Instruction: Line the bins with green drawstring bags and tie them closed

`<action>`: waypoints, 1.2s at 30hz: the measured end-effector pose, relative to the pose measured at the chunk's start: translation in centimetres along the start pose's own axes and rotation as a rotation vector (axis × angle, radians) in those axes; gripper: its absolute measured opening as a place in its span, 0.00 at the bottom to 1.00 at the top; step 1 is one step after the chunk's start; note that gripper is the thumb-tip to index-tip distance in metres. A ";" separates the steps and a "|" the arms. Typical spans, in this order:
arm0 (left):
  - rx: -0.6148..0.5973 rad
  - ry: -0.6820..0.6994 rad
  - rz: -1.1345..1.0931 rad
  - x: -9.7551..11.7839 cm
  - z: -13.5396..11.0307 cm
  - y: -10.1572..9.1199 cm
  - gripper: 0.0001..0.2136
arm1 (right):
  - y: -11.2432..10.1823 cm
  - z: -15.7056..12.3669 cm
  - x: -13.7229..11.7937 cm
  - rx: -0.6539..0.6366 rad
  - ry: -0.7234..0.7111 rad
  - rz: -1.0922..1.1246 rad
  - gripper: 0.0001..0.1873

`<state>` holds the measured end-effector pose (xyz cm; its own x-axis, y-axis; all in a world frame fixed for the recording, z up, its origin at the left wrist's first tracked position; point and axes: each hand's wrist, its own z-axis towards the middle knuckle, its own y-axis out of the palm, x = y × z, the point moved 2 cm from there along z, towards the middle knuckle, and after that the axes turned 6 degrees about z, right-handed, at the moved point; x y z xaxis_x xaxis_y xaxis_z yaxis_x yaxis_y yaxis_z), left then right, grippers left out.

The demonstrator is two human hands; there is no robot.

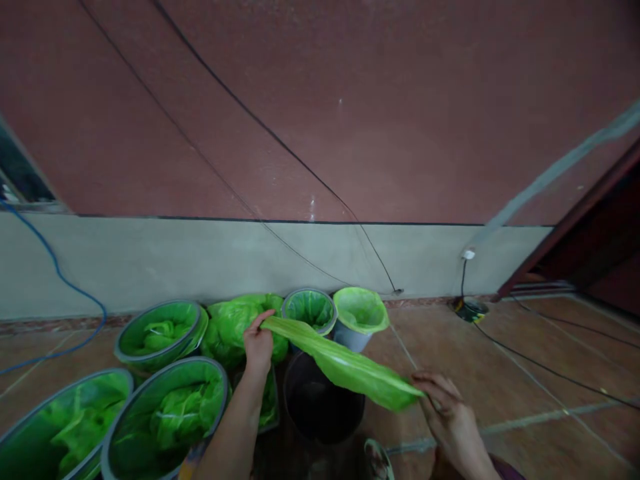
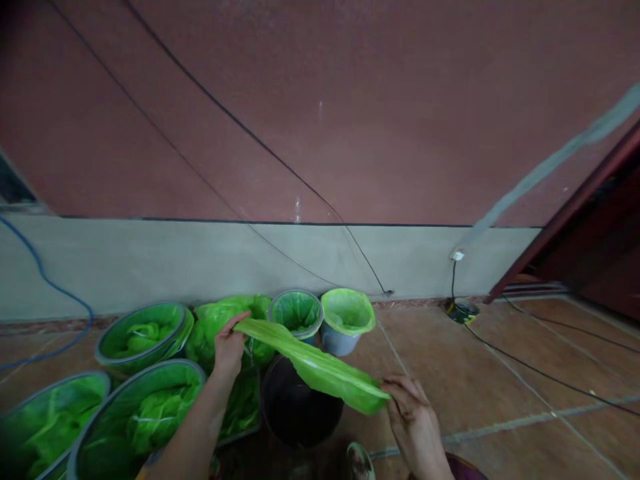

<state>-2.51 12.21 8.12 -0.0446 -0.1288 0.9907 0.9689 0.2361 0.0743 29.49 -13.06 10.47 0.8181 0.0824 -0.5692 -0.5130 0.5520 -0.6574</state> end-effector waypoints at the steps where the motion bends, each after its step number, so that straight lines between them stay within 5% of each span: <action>1: 0.003 -0.064 -0.060 0.0 -0.1 0.4 0.17 | -0.1 -0.7 -0.7 0.004 -0.038 0.050 0.12; 3: 0.002 -0.156 -0.158 0.4 -0.4 1.1 0.17 | 0.2 -2.0 -2.6 -0.104 -0.134 0.119 0.11; 6: -0.079 -0.238 -0.252 2.0 -1.1 2.3 0.17 | 2.1 -4.1 -4.8 -0.454 -0.235 0.105 0.11; 8: -0.193 -0.286 -0.292 3.2 -1.9 3.2 0.19 | 3.6 -5.5 -5.4 -0.651 -0.197 0.078 0.09; 10: -0.325 -0.297 -0.312 4.1 -3.0 4.0 0.18 | 4.3 -5.9 -5.5 -0.709 -0.089 0.103 0.08; 14: -0.551 -0.200 -0.278 5.3 -5.1 5.2 0.10 | 3.1 -2.6 -6.3 -0.443 0.240 0.299 0.14; 17: -0.656 -0.141 -0.234 5.7 -6.2 5.6 0.07 | 3.1 1.8 -7.5 -0.200 0.323 0.393 0.15; 21: -0.738 -0.051 -0.200 6.1 -7.0 5.7 0.05 | 6.4 5.4 -8.6 -0.180 0.317 0.503 0.15; 25: -0.855 0.057 -0.102 6.4 -7.4 5.4 0.02 | 8.5 5.9 -8.5 -0.180 0.326 0.571 0.11; 30: -0.933 0.138 -0.032 7.1 -6.9 4.3 0.02 | 6.0 6.5 -7.6 0.078 0.254 0.383 0.10; 36: -0.971 0.000 -0.119 7.1 -7.7 4.6 0.14 | 4.2 7.1 -8.7 0.201 0.126 0.099 0.07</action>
<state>3.47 4.98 14.59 -0.1546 -0.1001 0.9829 0.7368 -0.6745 0.0472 22.01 -5.56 16.16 0.7211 0.0468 -0.6912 -0.5166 0.7012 -0.4914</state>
